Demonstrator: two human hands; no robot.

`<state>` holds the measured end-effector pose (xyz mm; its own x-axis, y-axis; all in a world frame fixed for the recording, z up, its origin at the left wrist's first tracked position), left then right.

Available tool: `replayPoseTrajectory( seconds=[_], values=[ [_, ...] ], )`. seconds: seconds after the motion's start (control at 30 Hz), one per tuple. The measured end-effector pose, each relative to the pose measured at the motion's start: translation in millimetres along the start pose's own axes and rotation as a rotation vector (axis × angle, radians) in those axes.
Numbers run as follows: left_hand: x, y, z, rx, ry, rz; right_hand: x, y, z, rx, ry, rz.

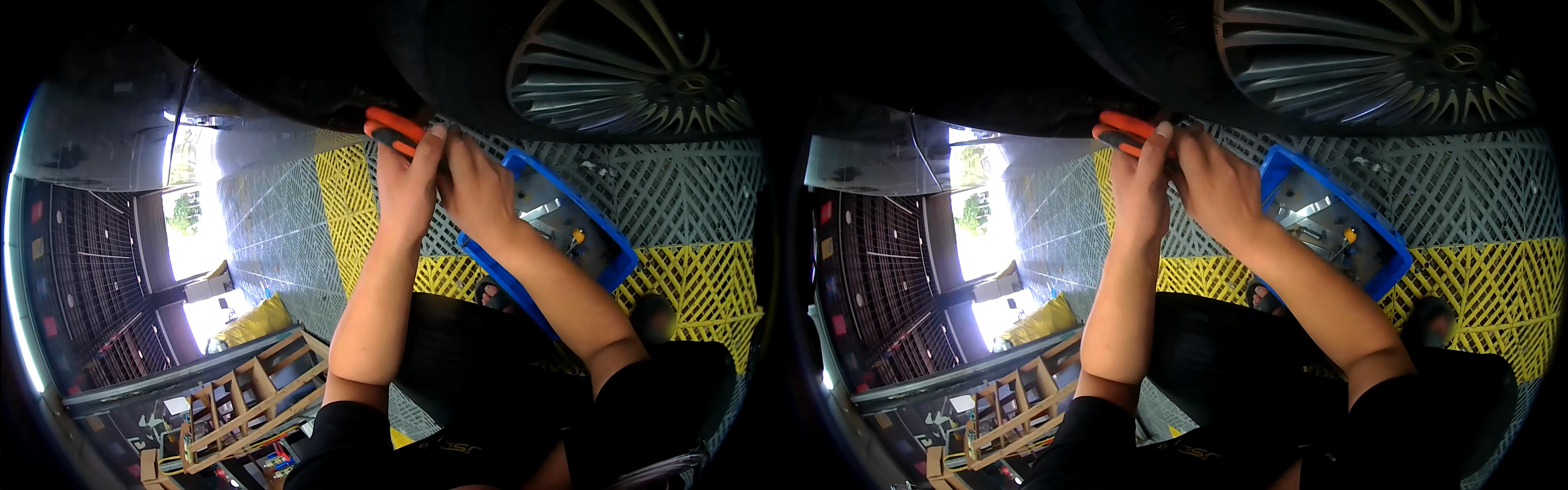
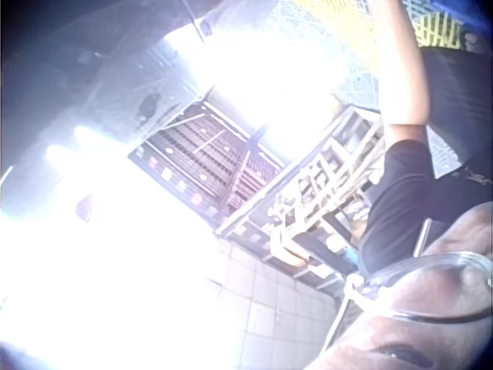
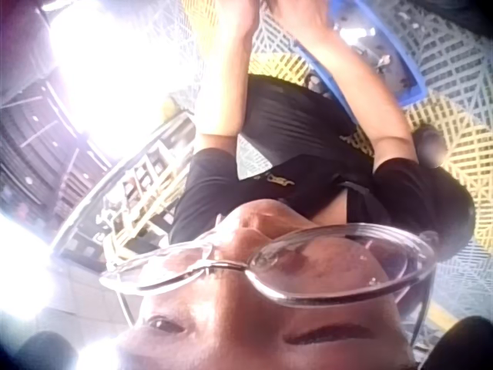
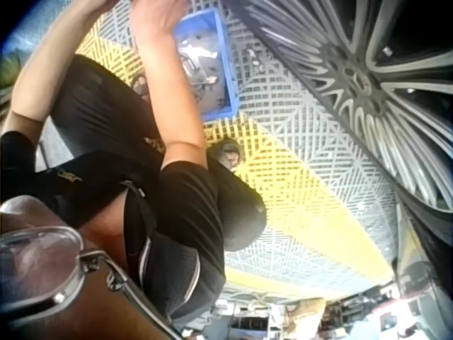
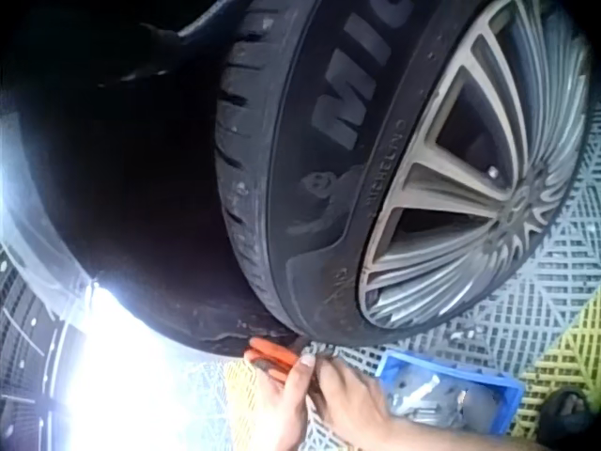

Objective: The person uses pliers and a screwdriver to remove and replace clips and screws from the inner lining of a car's wheel well.

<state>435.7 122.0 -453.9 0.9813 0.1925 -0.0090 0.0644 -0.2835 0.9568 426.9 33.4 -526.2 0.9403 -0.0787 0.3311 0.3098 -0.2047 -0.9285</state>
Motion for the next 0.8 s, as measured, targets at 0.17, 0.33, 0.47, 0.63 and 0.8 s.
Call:
replayPoseTrajectory(
  seconds=[0.17, 0.33, 0.47, 0.63, 0.8],
  values=[
    [6, -1, -1, 0.037, 0.011, 0.064, 8, 3, 7, -0.068, -0.019, -0.010],
    [12, -3, -1, 0.005, 0.013, 0.090, 17, 8, 7, -0.089, -0.010, -0.024],
    [16, -2, -2, 0.074, 0.017, 0.106, 26, 10, 2, -0.100, -0.129, -0.029],
    [16, -3, -7, 0.153, 0.042, 0.059, 31, 8, -5, -0.109, -0.204, -0.044],
    [11, 8, -2, 0.135, 0.100, 0.051, 38, -3, -15, -0.087, -0.287, -0.003]
  ],
)
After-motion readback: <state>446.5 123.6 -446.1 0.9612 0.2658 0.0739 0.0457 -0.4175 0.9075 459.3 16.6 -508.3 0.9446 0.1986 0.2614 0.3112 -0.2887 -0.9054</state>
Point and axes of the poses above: each hand's wrist, its own x-axis towards the middle knuckle, its own z-axis out of the palm, y = z × x, the point moved 3 cm from there along x, towards the middle knuckle, and after that the axes turned 6 degrees about z, right-handed, at the moved point
